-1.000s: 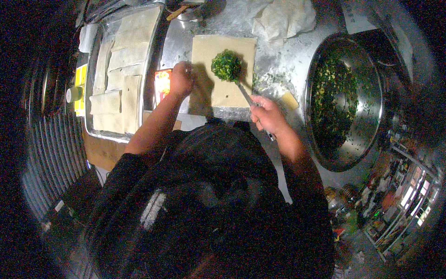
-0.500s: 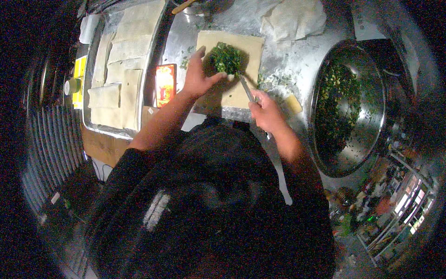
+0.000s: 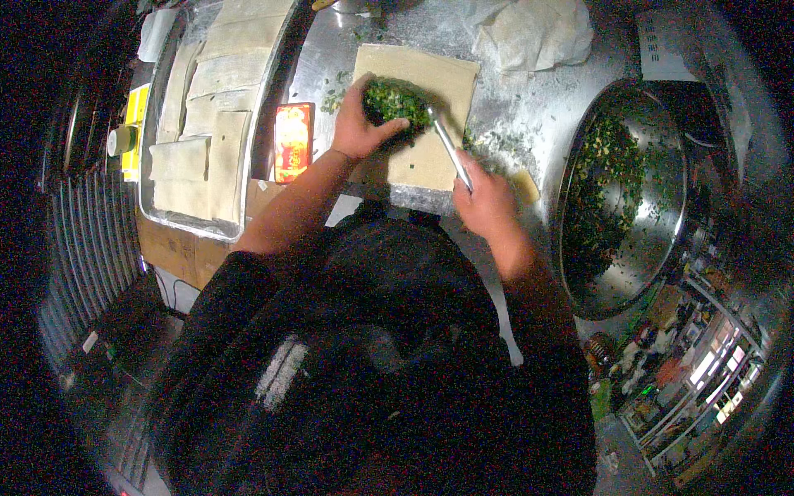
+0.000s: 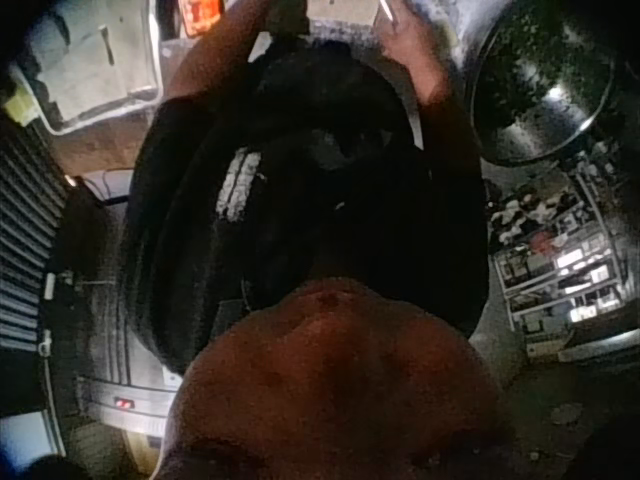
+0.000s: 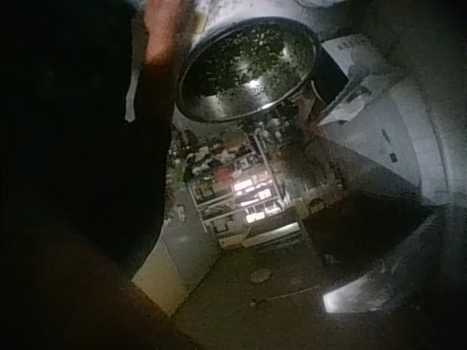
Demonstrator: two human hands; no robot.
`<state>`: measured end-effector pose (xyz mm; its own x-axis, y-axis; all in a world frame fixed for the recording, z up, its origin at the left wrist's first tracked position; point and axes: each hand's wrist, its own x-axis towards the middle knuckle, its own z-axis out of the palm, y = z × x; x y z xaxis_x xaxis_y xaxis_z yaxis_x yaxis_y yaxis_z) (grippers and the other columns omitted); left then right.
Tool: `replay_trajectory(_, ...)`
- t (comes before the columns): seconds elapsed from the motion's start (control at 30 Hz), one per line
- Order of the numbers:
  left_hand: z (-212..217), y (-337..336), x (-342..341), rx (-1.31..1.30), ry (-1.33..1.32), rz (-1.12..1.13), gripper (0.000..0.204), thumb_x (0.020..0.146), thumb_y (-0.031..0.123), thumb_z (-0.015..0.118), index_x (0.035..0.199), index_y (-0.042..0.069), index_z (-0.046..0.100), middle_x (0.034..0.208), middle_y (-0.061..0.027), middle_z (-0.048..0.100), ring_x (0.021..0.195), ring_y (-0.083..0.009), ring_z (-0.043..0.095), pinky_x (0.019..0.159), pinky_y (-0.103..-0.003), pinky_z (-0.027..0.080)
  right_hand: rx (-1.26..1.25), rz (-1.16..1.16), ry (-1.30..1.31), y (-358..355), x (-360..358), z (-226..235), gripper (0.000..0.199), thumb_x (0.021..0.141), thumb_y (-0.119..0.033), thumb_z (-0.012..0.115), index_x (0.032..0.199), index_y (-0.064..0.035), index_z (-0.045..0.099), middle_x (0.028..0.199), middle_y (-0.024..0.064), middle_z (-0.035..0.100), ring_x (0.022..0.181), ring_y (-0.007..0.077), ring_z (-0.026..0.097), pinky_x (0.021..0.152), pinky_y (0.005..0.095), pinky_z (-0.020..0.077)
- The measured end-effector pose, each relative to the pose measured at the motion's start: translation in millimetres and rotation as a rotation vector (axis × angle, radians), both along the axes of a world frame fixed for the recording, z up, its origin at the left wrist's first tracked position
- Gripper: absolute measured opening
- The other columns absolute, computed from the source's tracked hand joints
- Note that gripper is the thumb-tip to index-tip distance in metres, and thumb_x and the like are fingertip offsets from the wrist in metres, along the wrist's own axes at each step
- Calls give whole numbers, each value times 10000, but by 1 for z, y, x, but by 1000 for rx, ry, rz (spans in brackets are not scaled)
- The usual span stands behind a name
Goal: The person scoops a green vegetable filling onto a square sheet of dough, folds the dough over the filling, and places the finished wrap onto a metal tray. This process is repeated multiple times.
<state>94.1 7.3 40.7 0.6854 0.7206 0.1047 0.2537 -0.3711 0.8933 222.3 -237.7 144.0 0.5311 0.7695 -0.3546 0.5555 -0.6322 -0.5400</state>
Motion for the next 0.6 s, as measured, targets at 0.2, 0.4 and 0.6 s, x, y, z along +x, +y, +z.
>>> replay_trajectory(0.2, -11, 6, -1, 219, -65, -238, 902, 629, 347, 925, 1378, 39, 530, 1439, -228, 523, 1333, -428, 493, 1153, -469, 384, 141, 53, -213, -27, -5, 5, 533, 901, -181, 645, 1428, -192, 566, 983, 259, 686, 839, 465, 669, 736, 551, 546)
replay_trajectory(0.4, -3, 4, -6, 234, -19, -264, 919, 642, 335, 913, 1404, 31, 499, 1443, -241, 515, 1364, -438, 460, 1168, -481, 364, 135, -12, -267, -50, -16, -13, 505, 907, -155, 670, 1406, -161, 593, 1049, 217, 696, 899, 431, 679, 781, 498, 550)
replay_trajectory(0.6, 19, -1, -21, -29, 116, -157, 976, 709, 295, 908, 1486, -18, 409, 1436, -254, 518, 1357, -399, 497, 1156, -441, 393, 165, -70, -270, -53, -24, -16, 510, 901, -162, 669, 1405, -170, 593, 1119, 218, 691, 970, 435, 676, 835, 485, 551)
